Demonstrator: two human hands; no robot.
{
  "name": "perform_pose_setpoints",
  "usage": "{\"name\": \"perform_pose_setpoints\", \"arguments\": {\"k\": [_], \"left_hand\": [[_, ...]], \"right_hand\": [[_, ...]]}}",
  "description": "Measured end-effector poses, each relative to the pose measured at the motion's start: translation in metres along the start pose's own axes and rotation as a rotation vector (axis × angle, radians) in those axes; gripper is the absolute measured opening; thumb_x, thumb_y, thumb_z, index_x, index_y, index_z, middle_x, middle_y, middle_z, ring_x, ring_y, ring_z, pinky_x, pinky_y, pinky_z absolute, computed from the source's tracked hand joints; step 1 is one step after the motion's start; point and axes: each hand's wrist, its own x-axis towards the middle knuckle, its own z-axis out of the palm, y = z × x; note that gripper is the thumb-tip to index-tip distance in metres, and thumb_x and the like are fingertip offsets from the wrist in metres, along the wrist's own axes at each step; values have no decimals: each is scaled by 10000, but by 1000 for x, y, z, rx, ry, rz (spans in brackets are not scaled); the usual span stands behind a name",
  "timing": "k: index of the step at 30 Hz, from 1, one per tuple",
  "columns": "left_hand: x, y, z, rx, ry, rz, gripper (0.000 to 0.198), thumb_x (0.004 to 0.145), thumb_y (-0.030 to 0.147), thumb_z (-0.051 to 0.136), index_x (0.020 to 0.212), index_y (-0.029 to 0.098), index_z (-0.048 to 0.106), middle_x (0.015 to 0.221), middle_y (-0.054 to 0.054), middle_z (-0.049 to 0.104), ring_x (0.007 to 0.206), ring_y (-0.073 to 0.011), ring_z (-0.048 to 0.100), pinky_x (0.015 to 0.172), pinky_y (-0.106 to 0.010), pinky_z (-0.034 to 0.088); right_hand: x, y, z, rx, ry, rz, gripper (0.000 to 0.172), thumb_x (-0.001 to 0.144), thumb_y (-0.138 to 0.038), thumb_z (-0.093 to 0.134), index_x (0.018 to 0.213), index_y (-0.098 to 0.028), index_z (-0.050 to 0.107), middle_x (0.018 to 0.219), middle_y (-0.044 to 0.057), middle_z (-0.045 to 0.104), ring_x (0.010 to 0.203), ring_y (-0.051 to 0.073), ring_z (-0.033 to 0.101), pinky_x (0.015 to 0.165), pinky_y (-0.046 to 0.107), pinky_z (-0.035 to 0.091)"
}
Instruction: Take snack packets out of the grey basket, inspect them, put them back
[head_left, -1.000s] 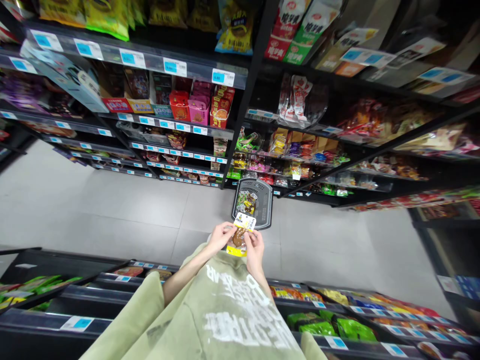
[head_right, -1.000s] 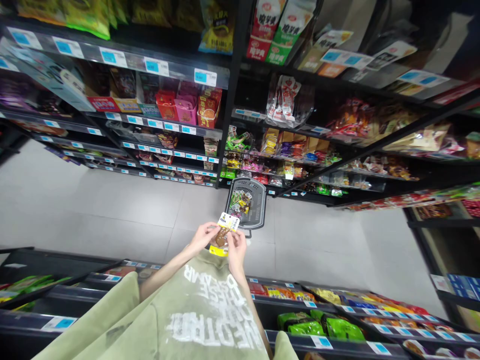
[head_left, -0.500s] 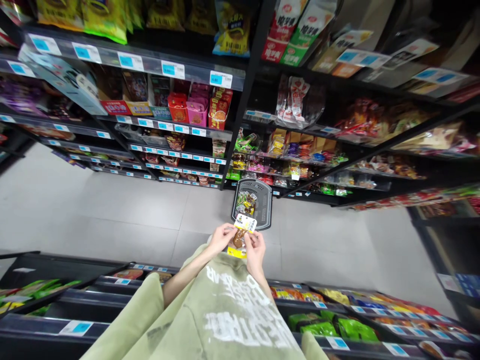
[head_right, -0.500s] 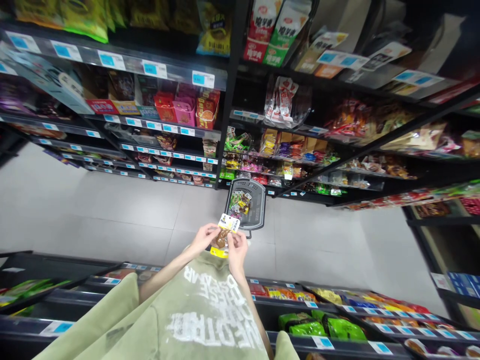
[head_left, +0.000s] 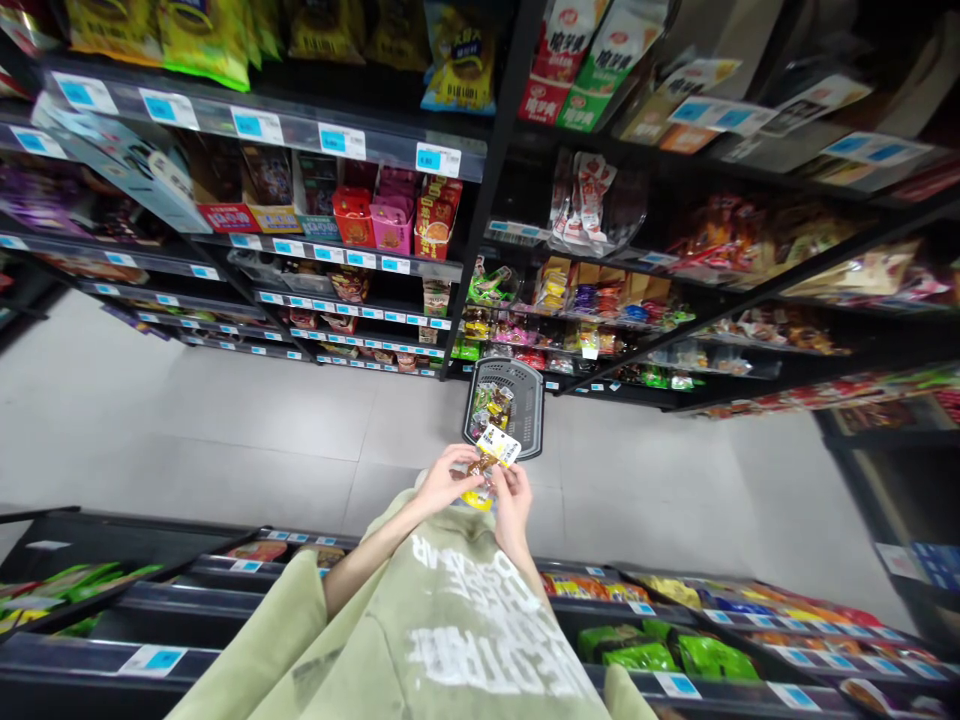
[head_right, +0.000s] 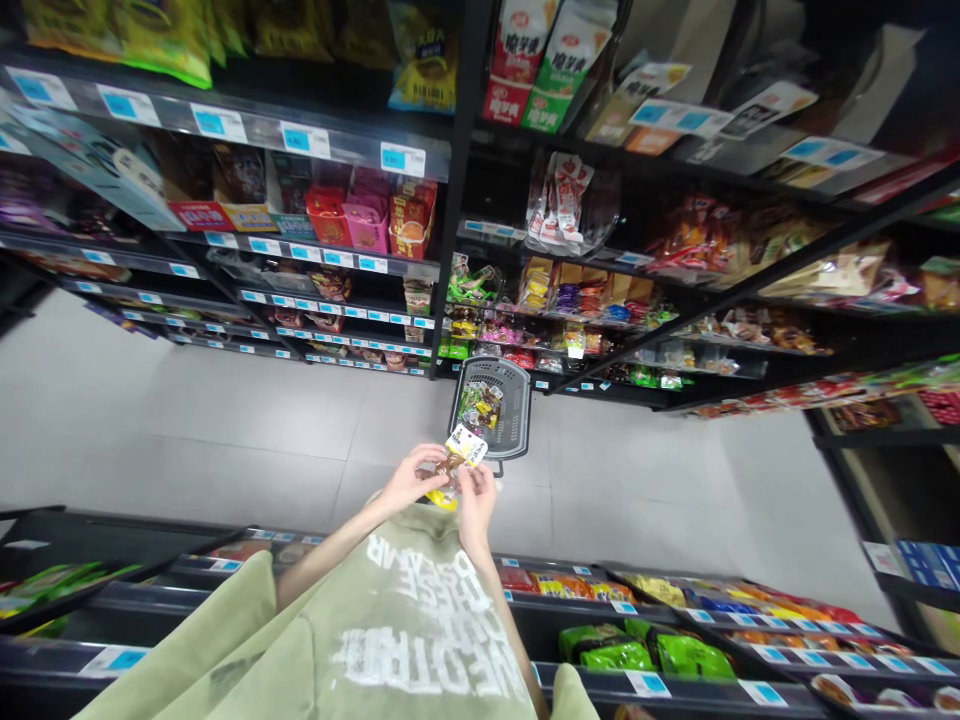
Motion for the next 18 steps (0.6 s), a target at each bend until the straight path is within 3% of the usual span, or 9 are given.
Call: {"name": "perform_pose_setpoints", "arguments": {"k": [3,6,8,11,15,18], "left_hand": [[-4,3,3,-8,-70,64,624,661,248,863,1237,196,629,1459,-162,503,1327,-294,518,1042,-380,486],[-6,6,5,-33,-128,47,839,645,222,871,1403,214,511,1467,-151,521,1326,-288,527,1126,-400,417],[-7,8,5,6,-130,-6,663,742,273,795,1357,192,561,1341,-130,634,1192,-263,624,1040,-362,483],[-8,10,3,150,-122,-78,285,875,345,627,1054,145,723,983,-77,760,883,-214,695,802,-281,542],[-9,8,2,120,-126,-109,284,869,379,620,897,120,734,739,-37,730,659,-167,643,621,-233,489],[-8,3,2,6,-89,-151,306,804,387,701,929,111,743,761,-49,749,682,-183,668,656,-251,512]], "right_hand": [[-1,-4,0,38,-29,22,405,804,-460,733,1088,-192,625,988,73,730,736,178,670,644,283,508],[-2,-8,1,80,-54,42,420,847,-506,671,1123,-192,630,1021,91,732,689,182,678,617,298,509],[-3,-10,2,61,-75,25,414,833,-492,694,1100,-178,647,996,102,741,703,193,682,637,312,516],[-4,-11,4,-7,-60,-19,389,762,-441,779,1012,-165,665,824,67,734,666,182,645,650,312,506],[-3,-7,3,-88,6,-83,358,722,-427,818,922,-176,658,638,-34,602,566,126,521,590,268,433],[0,-6,-2,-154,-10,-119,335,730,-432,810,903,-170,693,741,1,647,706,154,579,699,287,468]]}}
